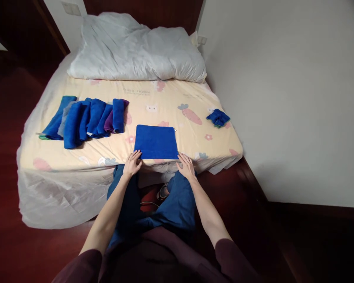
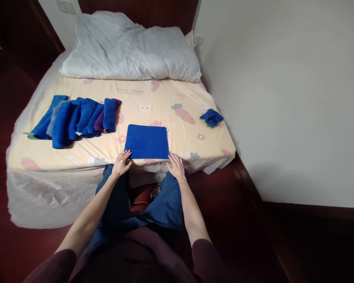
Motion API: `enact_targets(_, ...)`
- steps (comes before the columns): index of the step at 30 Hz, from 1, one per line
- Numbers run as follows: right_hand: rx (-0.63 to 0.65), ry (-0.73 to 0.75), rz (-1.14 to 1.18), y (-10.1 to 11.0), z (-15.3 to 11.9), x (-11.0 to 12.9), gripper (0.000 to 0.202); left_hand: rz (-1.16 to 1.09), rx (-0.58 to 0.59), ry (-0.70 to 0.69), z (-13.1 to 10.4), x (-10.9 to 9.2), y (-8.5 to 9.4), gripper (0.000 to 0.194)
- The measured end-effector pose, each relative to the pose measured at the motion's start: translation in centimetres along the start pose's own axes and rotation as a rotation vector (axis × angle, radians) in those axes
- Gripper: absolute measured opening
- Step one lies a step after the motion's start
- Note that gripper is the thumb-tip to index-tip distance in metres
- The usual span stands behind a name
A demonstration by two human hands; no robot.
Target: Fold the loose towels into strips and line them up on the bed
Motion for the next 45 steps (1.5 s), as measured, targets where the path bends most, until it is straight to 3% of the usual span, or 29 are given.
enact_targets(6,0.079,-0.107,-0.003,-2.2,1.3,-0.1,0.056,-0.017,-0.055,0.093,0.4,0.3,0.5,0.055)
enact_targets(16,0.022,-0.326,0.006,-4.8,3.4,-0.4,0.058,-0.095,-0.14,0.186,0.8,2.4,0.9,0.056)
enact_targets(25,-0.119,-0.354,0.146,-3.0,2.8,-1.0,0.053,-0.146,-0.227,0.286,0.3,3.1,2.7,0.039)
enact_targets(31,-0.084,-0.51,0.176,-2.5,1.1,-2.4,0.032,-0.076,-0.297,0.435,-0.8,4.3,3.6,0.03)
enact_targets(45,-0.023,-0.621,0.059,-3.9,0.7,-3.7,0.043,0.001,-0.3,0.482,-0.5,3.7,3.3,0.034)
Point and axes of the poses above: each hand's wrist, its own z-axis towards the middle knuckle, its own y-axis out of the back of the hand, x = y × z, the point moved 9 cm from there along z, towards the middle knuckle, and after that the axes turned 14 degrees about -x, right-handed, at the moved point
